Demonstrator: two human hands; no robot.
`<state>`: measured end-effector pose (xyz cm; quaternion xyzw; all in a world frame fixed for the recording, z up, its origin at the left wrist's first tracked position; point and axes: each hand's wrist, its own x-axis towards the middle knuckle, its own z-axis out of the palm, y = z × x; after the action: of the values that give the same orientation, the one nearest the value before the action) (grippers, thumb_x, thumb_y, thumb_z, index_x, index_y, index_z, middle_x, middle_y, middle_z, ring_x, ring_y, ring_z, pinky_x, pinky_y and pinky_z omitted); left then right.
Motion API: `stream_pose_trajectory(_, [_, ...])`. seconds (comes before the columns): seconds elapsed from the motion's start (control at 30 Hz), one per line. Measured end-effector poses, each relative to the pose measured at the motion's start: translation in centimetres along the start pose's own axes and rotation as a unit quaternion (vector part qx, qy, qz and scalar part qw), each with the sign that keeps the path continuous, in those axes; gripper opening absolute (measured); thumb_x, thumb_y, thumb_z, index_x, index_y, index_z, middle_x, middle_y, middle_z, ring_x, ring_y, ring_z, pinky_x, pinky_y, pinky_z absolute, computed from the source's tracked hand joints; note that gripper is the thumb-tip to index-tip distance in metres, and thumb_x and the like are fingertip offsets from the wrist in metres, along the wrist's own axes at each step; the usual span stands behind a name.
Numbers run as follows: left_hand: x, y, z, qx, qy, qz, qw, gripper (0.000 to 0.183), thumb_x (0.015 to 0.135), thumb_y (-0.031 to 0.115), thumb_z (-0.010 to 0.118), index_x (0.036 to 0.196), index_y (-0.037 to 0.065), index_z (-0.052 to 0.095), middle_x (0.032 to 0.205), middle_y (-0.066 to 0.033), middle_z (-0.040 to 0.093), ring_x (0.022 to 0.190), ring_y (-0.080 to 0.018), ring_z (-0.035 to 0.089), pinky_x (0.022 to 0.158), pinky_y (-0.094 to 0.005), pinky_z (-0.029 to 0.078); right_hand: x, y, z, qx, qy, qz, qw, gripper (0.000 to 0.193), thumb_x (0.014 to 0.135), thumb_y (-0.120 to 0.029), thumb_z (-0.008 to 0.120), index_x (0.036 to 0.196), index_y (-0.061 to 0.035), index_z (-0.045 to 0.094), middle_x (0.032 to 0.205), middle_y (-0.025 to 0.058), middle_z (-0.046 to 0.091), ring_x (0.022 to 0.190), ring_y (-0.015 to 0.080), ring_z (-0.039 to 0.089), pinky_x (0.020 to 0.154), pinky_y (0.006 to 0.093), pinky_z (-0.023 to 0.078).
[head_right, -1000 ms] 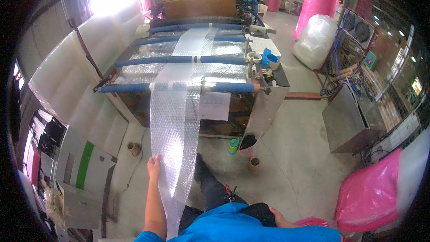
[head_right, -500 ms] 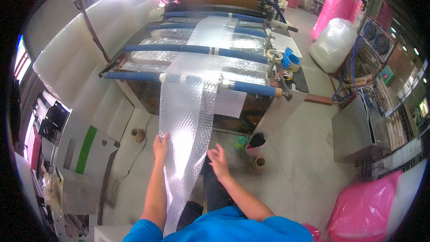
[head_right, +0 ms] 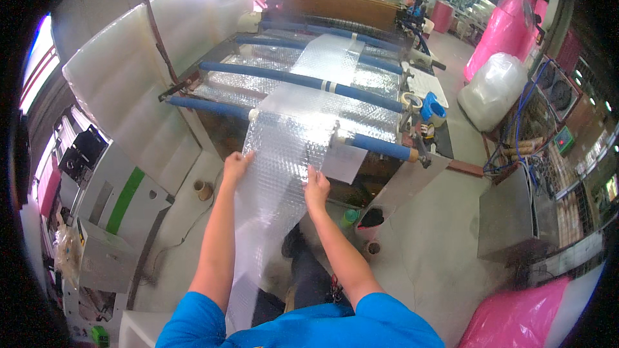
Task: The person stands in a factory setting and handles a long sheet of bubble wrap. They pull the material from a roll and guide it through a series of rollers on a machine, smoothing it out with their hands as it moves.
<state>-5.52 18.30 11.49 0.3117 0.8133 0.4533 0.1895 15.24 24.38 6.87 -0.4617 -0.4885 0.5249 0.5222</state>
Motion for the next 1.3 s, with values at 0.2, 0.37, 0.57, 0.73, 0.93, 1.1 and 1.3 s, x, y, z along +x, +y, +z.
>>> stream_pose_trajectory(0.2, [-9.7,-10.0,0.2,0.013,-0.007,0.010,1.000,0.061,0.056,0.045,0.071,0.093,0.001,0.051,0.089,-0.0128,0.058,0.081,-0.0233,0.056,0.072,-0.0327,0.042,-7.8,5.0,-1.8,-0.067,-0.047,0.038,0.996,0.022,0.074,-0.022,0.061,0.071,-0.0016,0.052,0.053,0.0027,0.050,0.044,0.0097,0.047,0.042,0.0243,0.037])
stream_pose_trajectory(0.37, [-16.0,-11.4,-3.3,-0.004,0.003,-0.081,0.997,0.061,0.056,0.039,0.074,0.096,0.002,0.046,0.084,-0.0136,0.057,0.078,-0.0218,0.054,0.069,-0.0327,0.043,-16.5,7.7,-4.4,-0.011,-0.143,0.134,0.981,0.030,0.078,-0.031,0.057,0.074,-0.0020,0.054,0.052,-0.0004,0.045,0.045,0.0081,0.043,0.043,0.0240,0.038])
stream_pose_trajectory(0.57, [-15.2,-10.3,-9.1,-0.052,0.009,0.014,0.999,0.038,0.063,0.026,0.071,0.080,-0.001,0.050,0.076,-0.0078,0.057,0.065,-0.0128,0.051,0.061,-0.0286,0.042,-19.3,-0.9,-4.4,0.058,-0.261,0.113,0.957,0.028,0.081,-0.032,0.054,0.067,-0.0069,0.050,0.057,-0.0015,0.046,0.046,0.0064,0.042,0.042,0.0205,0.036])
stream_pose_trajectory(0.73, [-15.8,-6.4,-11.8,-0.049,0.144,0.105,0.983,0.021,0.074,0.020,0.060,0.079,0.000,0.057,0.061,0.0003,0.052,0.055,-0.0083,0.044,0.051,-0.0238,0.036,-20.4,-5.3,-3.9,0.109,-0.219,0.097,0.965,0.029,0.081,-0.032,0.053,0.066,-0.0083,0.048,0.056,-0.0022,0.044,0.047,0.0054,0.042,0.043,0.0200,0.036])
stream_pose_trajectory(0.93, [-16.3,-8.3,-10.4,-0.252,0.064,-0.034,0.965,0.021,0.082,0.021,0.052,0.082,0.001,0.059,0.064,0.0031,0.051,0.056,-0.0045,0.041,0.050,-0.0196,0.031,-20.5,-4.5,-4.1,0.121,-0.212,0.120,0.962,0.032,0.083,-0.035,0.049,0.063,-0.0097,0.045,0.056,-0.0028,0.041,0.048,0.0052,0.036,0.043,0.0211,0.035])
stream_pose_trajectory(1.1, [-16.5,-7.0,-9.9,-0.139,0.170,0.029,0.975,0.025,0.080,0.026,0.052,0.078,0.002,0.058,0.062,-0.0002,0.052,0.056,-0.0091,0.045,0.051,-0.0244,0.035,-21.0,-6.7,-3.9,0.132,-0.205,0.142,0.959,0.033,0.083,-0.036,0.048,0.063,-0.0098,0.044,0.055,-0.0030,0.040,0.048,0.0056,0.036,0.044,0.0209,0.034])
stream_pose_trajectory(1.3, [-16.1,-9.3,-6.0,0.096,0.165,-0.009,0.982,0.033,0.078,0.038,0.051,0.081,0.006,0.056,0.064,-0.0143,0.055,0.064,-0.0298,0.054,0.057,-0.0379,0.040,-19.3,2.7,-4.5,0.020,-0.188,0.122,0.974,0.036,0.084,-0.037,0.046,0.061,-0.0090,0.045,0.056,-0.0022,0.042,0.048,0.0066,0.037,0.044,0.0217,0.033])
